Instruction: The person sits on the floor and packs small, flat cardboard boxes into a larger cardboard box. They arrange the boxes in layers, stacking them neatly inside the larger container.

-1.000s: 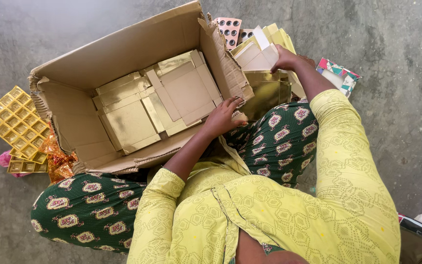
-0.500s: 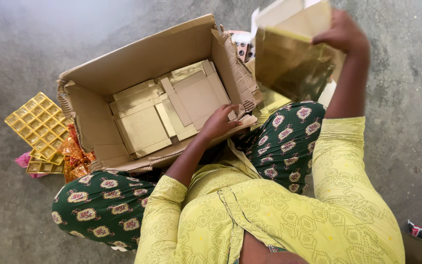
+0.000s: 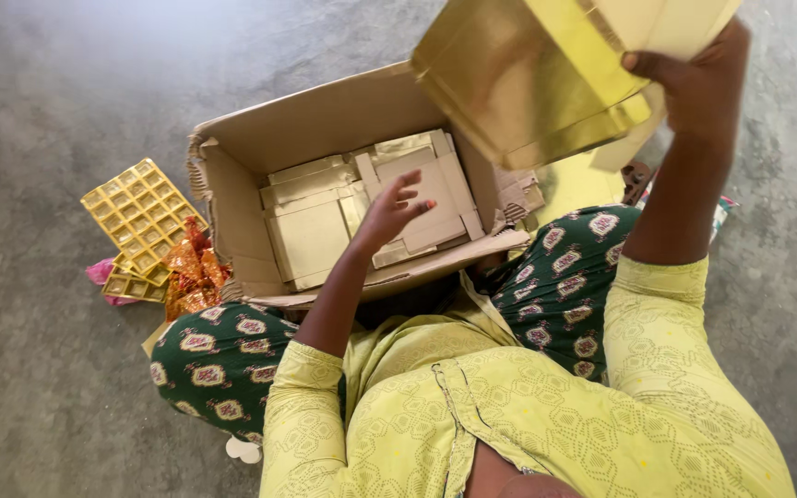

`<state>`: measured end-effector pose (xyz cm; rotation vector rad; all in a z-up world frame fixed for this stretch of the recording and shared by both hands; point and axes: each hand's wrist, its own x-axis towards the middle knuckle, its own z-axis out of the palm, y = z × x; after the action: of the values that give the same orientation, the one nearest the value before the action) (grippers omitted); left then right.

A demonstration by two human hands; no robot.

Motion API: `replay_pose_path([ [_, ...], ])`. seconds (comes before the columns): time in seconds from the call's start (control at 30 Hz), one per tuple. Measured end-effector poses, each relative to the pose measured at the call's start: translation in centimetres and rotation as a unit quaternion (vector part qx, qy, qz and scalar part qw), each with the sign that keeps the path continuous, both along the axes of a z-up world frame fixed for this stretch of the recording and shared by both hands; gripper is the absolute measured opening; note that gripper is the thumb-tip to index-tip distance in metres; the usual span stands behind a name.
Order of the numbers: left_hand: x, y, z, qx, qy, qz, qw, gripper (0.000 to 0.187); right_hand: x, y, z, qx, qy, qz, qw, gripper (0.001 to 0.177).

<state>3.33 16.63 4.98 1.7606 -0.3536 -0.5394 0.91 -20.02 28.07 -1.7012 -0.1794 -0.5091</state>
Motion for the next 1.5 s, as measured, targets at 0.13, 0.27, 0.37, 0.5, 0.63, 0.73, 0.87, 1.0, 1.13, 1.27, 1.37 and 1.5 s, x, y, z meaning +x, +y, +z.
replay_pose_path([
  [0.13, 1.5, 5.2, 0.6, -0.155, 0.073, 0.112, 0.979, 0.088, 2.4, 4.0, -3.7, 0.101, 0.032, 0.070, 0.992, 0.042],
  [0.27, 1.2, 10.1, 0.3, -0.241, 0.181, 0.183, 0.936, 0.065, 5.3, 7.9, -9.0, 0.182, 0.100, 0.117, 0.971, 0.040],
  [0.37, 0.4, 12.3, -0.7, -0.301, 0.199, 0.236, 0.902, 0.042, 6.9, 10.3, -12.9, 0.231, 0.160, 0.136, 0.950, 0.037],
  [0.5, 1.2, 13.3, -2.6, -0.308, 0.138, 0.321, 0.885, 0.025, 8.3, 12.0, -17.4, 0.269, 0.212, 0.148, 0.928, 0.030],
  [0.63, 2.4, 16.2, -3.7, -0.234, 0.019, 0.378, 0.896, 0.024, 9.4, 12.4, -20.7, 0.294, 0.243, 0.137, 0.914, 0.028],
  [0.73, 2.3, 19.5, -2.3, -0.044, -0.076, 0.436, 0.896, 0.026, 10.3, 12.0, -22.3, 0.265, 0.245, 0.104, 0.927, 0.027],
  [0.87, 1.7, 22.2, 0.3, 0.167, -0.191, 0.452, 0.855, 0.032, 10.6, 10.6, -23.7, 0.212, 0.265, 0.072, 0.938, 0.023],
  [1.0, 0.8, 22.3, 1.4, 0.317, -0.320, 0.398, 0.800, 0.027, 11.0, 9.8, -25.4, 0.175, 0.251, 0.077, 0.949, 0.020],
  [1.13, 0.9, 21.4, 1.2, 0.356, -0.290, 0.369, 0.808, 0.028, 11.1, 9.4, -26.5, 0.146, 0.238, 0.096, 0.955, 0.018],
  [1.27, 1.4, 21.3, 1.0, 0.366, -0.262, 0.360, 0.817, 0.027, 11.2, 9.5, -26.5, 0.141, 0.240, 0.101, 0.955, 0.023],
  [1.37, 1.7, 21.4, 0.6, 0.371, -0.251, 0.360, 0.818, 0.027, 11.1, 9.4, -26.3, 0.127, 0.238, 0.105, 0.957, 0.023],
  [1.5, 2.6, 22.3, -1.7, 0.375, -0.239, 0.370, 0.816, 0.032, 11.1, 9.1, -26.3, 0.114, 0.229, 0.090, 0.963, 0.021],
])
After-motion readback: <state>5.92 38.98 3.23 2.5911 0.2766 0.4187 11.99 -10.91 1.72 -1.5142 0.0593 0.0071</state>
